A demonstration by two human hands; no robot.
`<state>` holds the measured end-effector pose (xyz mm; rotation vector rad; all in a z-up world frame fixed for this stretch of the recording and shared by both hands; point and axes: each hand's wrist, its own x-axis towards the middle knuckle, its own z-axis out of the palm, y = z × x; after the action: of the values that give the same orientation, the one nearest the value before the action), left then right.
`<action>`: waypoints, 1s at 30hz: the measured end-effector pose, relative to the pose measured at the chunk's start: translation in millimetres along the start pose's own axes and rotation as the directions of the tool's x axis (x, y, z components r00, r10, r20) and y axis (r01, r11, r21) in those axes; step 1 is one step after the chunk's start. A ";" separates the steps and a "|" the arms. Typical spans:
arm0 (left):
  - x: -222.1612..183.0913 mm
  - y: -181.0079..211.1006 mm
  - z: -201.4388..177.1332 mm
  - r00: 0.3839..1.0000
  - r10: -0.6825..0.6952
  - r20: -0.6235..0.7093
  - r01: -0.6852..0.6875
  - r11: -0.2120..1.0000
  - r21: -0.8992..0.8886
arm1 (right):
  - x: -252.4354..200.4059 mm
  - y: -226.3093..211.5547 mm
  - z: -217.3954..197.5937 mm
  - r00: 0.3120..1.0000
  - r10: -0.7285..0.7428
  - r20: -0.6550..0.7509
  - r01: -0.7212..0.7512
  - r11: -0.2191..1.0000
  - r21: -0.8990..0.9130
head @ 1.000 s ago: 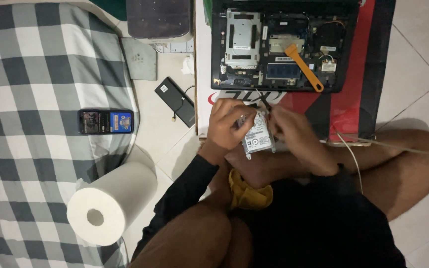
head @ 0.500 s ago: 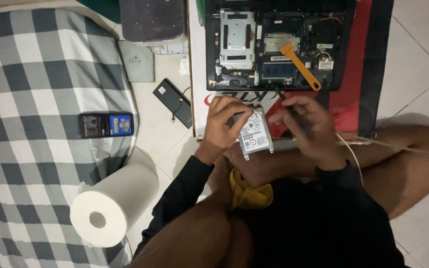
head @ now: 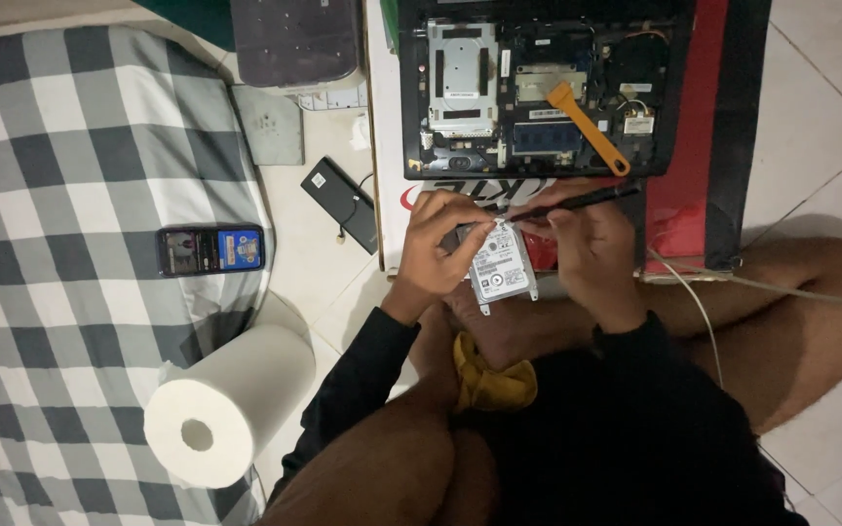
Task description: The person sits cross-legged on the floor and uses a screwdriver to remove and reinsert screws on a hard drive. They repeatedly pick up the drive, loosen screws, place the drive down, and then tighten the screws again.
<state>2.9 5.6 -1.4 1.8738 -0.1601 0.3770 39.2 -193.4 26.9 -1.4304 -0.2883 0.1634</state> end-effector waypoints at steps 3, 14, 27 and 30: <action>-0.8 0.0 -0.2 1.000 0.005 -0.002 -0.005 1.000 -0.005 | -2.1 -6.6 9.3 0.999 0.023 -0.029 -0.021 0.998 0.061; -1.6 -3.9 0.2 0.999 0.034 -0.023 -0.035 0.999 -0.027 | -2.5 -4.4 18.3 0.999 0.007 -0.037 -0.006 0.999 0.032; 0.9 -1.9 -1.5 0.999 0.043 -0.017 -0.043 0.999 -0.014 | 3.7 -4.2 11.4 0.996 -0.047 0.074 0.057 0.988 -0.141; -1.9 -4.7 -0.2 0.998 0.057 -0.014 -0.057 0.998 -0.005 | 7.2 -7.8 6.0 0.989 0.035 0.142 -0.003 0.976 -0.216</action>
<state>2.5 7.1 -6.2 1.8634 -0.2054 0.4281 43.8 -186.8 35.9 -1.6399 -0.4224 0.2593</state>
